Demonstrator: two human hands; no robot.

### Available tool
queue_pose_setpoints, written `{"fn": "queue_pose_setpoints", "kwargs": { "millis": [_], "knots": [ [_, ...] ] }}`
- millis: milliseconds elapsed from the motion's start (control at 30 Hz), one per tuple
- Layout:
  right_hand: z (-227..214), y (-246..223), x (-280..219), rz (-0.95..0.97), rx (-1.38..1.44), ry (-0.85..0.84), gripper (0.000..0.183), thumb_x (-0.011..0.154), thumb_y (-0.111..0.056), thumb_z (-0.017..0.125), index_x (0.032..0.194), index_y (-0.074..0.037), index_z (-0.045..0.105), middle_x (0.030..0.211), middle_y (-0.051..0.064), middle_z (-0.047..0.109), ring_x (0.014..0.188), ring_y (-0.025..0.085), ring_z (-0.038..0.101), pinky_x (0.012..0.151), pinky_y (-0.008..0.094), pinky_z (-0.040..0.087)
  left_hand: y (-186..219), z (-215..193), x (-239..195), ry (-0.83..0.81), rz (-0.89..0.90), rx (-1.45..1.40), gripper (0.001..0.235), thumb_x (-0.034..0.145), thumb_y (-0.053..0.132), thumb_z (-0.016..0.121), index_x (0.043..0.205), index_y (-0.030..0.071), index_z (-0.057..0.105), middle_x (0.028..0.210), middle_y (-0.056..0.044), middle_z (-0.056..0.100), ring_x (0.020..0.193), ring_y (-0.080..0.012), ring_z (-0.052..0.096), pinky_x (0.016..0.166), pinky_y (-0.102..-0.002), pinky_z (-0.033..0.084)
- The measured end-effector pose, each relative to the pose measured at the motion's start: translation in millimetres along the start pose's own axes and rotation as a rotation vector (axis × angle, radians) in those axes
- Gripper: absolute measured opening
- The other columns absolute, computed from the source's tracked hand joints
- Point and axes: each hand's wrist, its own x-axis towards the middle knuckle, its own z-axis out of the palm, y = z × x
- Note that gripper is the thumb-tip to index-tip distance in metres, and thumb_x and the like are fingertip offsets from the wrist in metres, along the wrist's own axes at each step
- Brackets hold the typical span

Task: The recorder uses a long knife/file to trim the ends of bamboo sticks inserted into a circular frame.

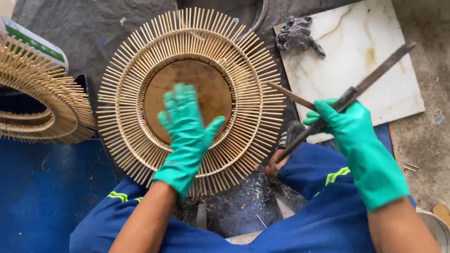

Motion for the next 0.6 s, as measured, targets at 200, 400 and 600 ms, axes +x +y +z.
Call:
{"fn": "queue_pose_setpoints", "kwargs": {
  "millis": [200,400,600],
  "knots": [
    [8,58,53,-0.115,-0.425,0.159,0.039,0.088,-0.021,0.084,0.103,0.007,0.061,0.084,0.017,0.073,0.069,0.024,0.073,0.058,0.035,0.057,-47,1,0,-0.266,-0.325,0.02,0.135,0.069,0.07,0.081,0.158,-0.002,0.009,0.166,-0.026,0.001,0.153,-0.0456,-0.002,0.118,-0.067,0.006],
    [34,61,50,-0.143,-0.444,0.12,0.039,0.089,-0.021,0.083,0.104,0.002,0.055,0.084,0.011,0.073,0.07,0.019,0.073,0.059,0.032,0.058,-48,-4,12,-0.313,-0.258,0.059,0.131,0.072,0.066,0.082,0.16,0.0,0.011,0.167,-0.026,0.001,0.152,-0.0513,-0.003,0.119,-0.068,0.006],
    [32,63,54,-0.166,-0.517,0.11,0.038,0.091,-0.023,0.081,0.104,0.001,0.054,0.084,0.011,0.072,0.069,0.018,0.073,0.058,0.032,0.057,-33,-18,16,-0.391,-0.308,0.054,0.125,0.074,0.063,0.081,0.162,0.009,0.011,0.17,-0.016,-0.004,0.151,-0.0508,-0.006,0.115,-0.073,0.004]
  ]
}}
